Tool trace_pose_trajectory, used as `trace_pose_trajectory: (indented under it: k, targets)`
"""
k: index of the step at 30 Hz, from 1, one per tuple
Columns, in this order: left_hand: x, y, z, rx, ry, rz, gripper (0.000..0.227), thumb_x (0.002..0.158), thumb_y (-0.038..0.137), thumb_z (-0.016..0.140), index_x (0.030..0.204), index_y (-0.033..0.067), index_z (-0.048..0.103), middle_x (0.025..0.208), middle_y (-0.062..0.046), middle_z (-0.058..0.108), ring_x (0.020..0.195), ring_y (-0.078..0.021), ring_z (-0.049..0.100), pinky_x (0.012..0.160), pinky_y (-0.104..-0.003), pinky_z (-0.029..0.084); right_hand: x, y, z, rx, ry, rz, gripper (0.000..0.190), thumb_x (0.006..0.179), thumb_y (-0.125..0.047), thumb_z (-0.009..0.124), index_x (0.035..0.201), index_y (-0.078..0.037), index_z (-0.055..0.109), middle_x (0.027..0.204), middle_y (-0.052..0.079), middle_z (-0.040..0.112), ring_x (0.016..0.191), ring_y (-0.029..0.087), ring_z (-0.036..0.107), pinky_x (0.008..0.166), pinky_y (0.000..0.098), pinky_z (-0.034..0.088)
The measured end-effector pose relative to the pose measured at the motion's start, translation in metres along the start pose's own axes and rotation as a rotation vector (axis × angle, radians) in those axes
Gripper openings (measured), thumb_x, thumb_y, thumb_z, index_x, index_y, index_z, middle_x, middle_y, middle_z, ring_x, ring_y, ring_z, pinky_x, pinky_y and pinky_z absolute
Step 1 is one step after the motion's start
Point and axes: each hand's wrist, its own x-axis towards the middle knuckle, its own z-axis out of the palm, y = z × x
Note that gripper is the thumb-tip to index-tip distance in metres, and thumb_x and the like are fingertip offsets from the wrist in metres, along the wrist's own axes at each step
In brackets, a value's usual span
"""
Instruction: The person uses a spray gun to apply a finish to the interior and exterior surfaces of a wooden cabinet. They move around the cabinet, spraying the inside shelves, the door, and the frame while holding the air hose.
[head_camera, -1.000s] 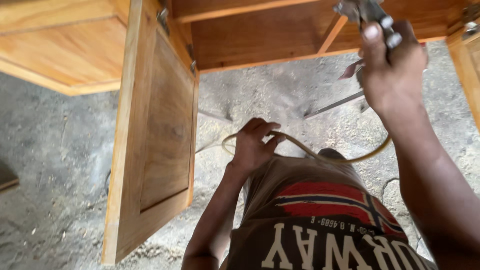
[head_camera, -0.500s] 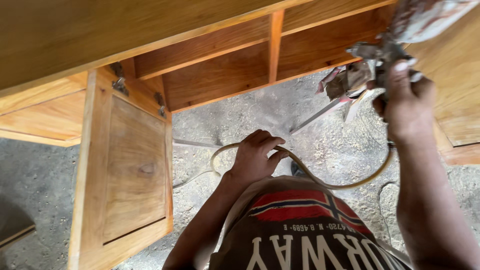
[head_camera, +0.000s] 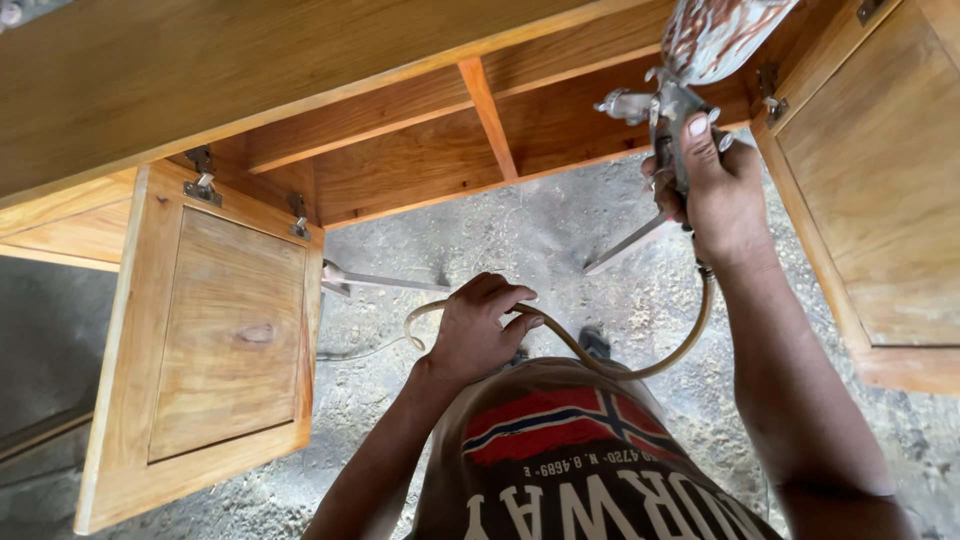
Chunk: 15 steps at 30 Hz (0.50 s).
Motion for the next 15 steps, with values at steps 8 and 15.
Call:
trace_pose_trajectory:
  k: [8, 15]
  targets:
    - [0.025, 0.028, 0.023, 0.114, -0.016, -0.061, 0.029, 0.079, 0.018, 0.086, 0.101, 0.0066, 0.073, 0.089, -0.010, 0.070, 0.086, -0.0289, 0.068, 0.074, -0.040, 0.057, 0.018, 0.019, -0.044, 0.142, -0.075, 0.103, 0.061, 0.106, -0.059, 0.052, 0.109, 0.002, 0.059, 0.082, 0.010, 0.062, 0.057, 0.014, 0.054, 0.046, 0.0272, 0.041]
    - [0.039, 0.046, 0.042, 0.097, -0.048, -0.144, 0.027, 0.080, 0.018, 0.087, 0.101, 0.0072, 0.073, 0.088, -0.009, 0.072, 0.083, -0.0268, 0.070, 0.072, -0.039, 0.058, 0.035, 0.014, -0.069, 0.230, -0.203, 0.087, 0.057, 0.106, -0.057, 0.052, 0.114, 0.000, 0.061, 0.087, 0.009, 0.066, 0.062, 0.013, 0.056, 0.049, 0.0261, 0.041]
